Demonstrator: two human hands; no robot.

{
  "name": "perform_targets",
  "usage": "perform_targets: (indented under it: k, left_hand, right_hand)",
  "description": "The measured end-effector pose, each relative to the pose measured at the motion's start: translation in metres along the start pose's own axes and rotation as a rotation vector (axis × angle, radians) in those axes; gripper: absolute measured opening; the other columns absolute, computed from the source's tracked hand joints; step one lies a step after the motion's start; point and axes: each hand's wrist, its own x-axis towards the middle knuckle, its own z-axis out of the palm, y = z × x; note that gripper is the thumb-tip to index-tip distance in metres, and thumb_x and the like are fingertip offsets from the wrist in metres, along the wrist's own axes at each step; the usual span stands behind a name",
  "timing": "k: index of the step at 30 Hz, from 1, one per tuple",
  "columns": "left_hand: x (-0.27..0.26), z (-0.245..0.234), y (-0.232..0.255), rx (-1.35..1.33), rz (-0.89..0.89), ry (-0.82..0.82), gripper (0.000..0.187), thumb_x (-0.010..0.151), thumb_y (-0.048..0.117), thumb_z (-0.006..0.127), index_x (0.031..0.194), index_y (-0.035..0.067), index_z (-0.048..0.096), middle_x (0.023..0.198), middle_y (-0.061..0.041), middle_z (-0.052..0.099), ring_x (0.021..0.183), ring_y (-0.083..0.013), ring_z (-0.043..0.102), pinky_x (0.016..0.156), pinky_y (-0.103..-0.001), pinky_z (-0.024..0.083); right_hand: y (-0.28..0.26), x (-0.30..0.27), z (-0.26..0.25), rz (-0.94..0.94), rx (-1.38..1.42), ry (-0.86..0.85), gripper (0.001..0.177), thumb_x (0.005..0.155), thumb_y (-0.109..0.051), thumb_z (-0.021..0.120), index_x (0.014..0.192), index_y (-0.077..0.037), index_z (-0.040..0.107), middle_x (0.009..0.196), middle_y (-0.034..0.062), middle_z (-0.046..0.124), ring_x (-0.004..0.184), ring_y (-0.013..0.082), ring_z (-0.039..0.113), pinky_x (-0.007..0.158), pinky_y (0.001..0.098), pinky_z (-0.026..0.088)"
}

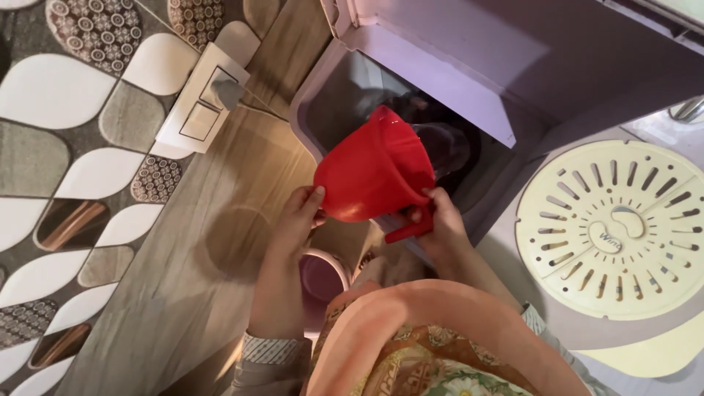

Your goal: The recorder is washing clothes in a semi-automatic washing machine, manually filling it with water using a red mug from a bucket in a bathroom.

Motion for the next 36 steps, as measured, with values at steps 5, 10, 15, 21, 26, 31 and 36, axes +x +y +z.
perform_targets:
  k: [5, 10, 15, 21, 26, 31, 36]
  left_hand:
    - [-0.009, 0.000, 0.028, 0.122, 0.082, 0.025, 0.036, 0.100, 0.036, 0.063, 0.117, 0.005, 0.065, 0.093, -0.002, 0.069, 0.080, -0.0116, 0.063, 0.076, -0.028, 0.052]
    - [-0.017, 0.002, 0.048, 0.181, 0.179, 0.037, 0.035, 0.099, 0.033, 0.064, 0.119, 0.004, 0.064, 0.092, -0.001, 0.067, 0.081, -0.0103, 0.062, 0.075, -0.027, 0.052]
    - [-0.024, 0.009, 0.066, 0.173, 0.301, 0.014, 0.036, 0.099, 0.028, 0.068, 0.123, 0.002, 0.063, 0.089, -0.001, 0.065, 0.079, -0.0098, 0.059, 0.072, -0.025, 0.050]
    - [-0.034, 0.028, 0.090, 0.316, 0.439, 0.087, 0.042, 0.095, 0.026, 0.074, 0.126, 0.000, 0.063, 0.087, 0.000, 0.062, 0.078, -0.0077, 0.057, 0.071, -0.024, 0.049]
    - [-0.054, 0.051, 0.122, 0.412, 0.490, 0.136, 0.050, 0.089, 0.028, 0.080, 0.129, 0.002, 0.065, 0.081, 0.002, 0.061, 0.073, -0.0070, 0.056, 0.066, -0.023, 0.048]
    - [-0.054, 0.051, 0.120, 0.400, 0.510, 0.135, 0.050, 0.088, 0.027, 0.082, 0.129, 0.001, 0.066, 0.079, 0.002, 0.059, 0.073, -0.0063, 0.054, 0.065, -0.023, 0.047]
    - [-0.051, 0.033, 0.098, 0.376, 0.506, 0.176, 0.046, 0.090, 0.023, 0.080, 0.128, 0.000, 0.067, 0.080, 0.002, 0.059, 0.074, -0.0060, 0.054, 0.066, -0.023, 0.047]
  right_hand:
    - [0.009, 0.012, 0.001, 0.075, 0.099, -0.055, 0.024, 0.093, -0.031, 0.052, 0.081, -0.010, 0.057, 0.057, 0.0045, 0.052, 0.061, 0.0217, 0.054, 0.072, 0.0444, 0.054]
    - [0.025, 0.030, -0.010, 0.108, 0.232, -0.185, 0.024, 0.092, -0.027, 0.051, 0.077, -0.009, 0.057, 0.059, 0.0046, 0.051, 0.065, 0.0208, 0.054, 0.077, 0.0393, 0.052]
    - [0.024, 0.022, 0.002, 0.101, 0.230, -0.237, 0.027, 0.091, -0.029, 0.051, 0.069, -0.012, 0.054, 0.057, 0.0039, 0.050, 0.062, 0.0200, 0.053, 0.076, 0.0386, 0.051]
    - [0.030, 0.020, 0.007, 0.089, 0.374, -0.385, 0.033, 0.100, -0.037, 0.058, 0.078, -0.013, 0.058, 0.062, 0.0012, 0.049, 0.062, 0.0163, 0.050, 0.077, 0.0348, 0.047]
    - [0.024, 0.006, 0.027, 0.129, 0.309, -0.374, 0.041, 0.092, -0.040, 0.058, 0.061, -0.015, 0.052, 0.052, -0.0015, 0.044, 0.061, 0.0148, 0.054, 0.093, 0.0428, 0.056]
    - [0.033, 0.016, 0.013, 0.135, 0.329, -0.420, 0.041, 0.098, -0.039, 0.056, 0.065, -0.015, 0.052, 0.053, -0.0022, 0.043, 0.061, 0.0151, 0.052, 0.085, 0.0424, 0.052]
    - [0.037, 0.020, 0.013, 0.129, 0.271, -0.337, 0.046, 0.101, -0.042, 0.050, 0.067, -0.012, 0.053, 0.052, 0.0012, 0.044, 0.055, 0.0182, 0.050, 0.077, 0.0425, 0.052]
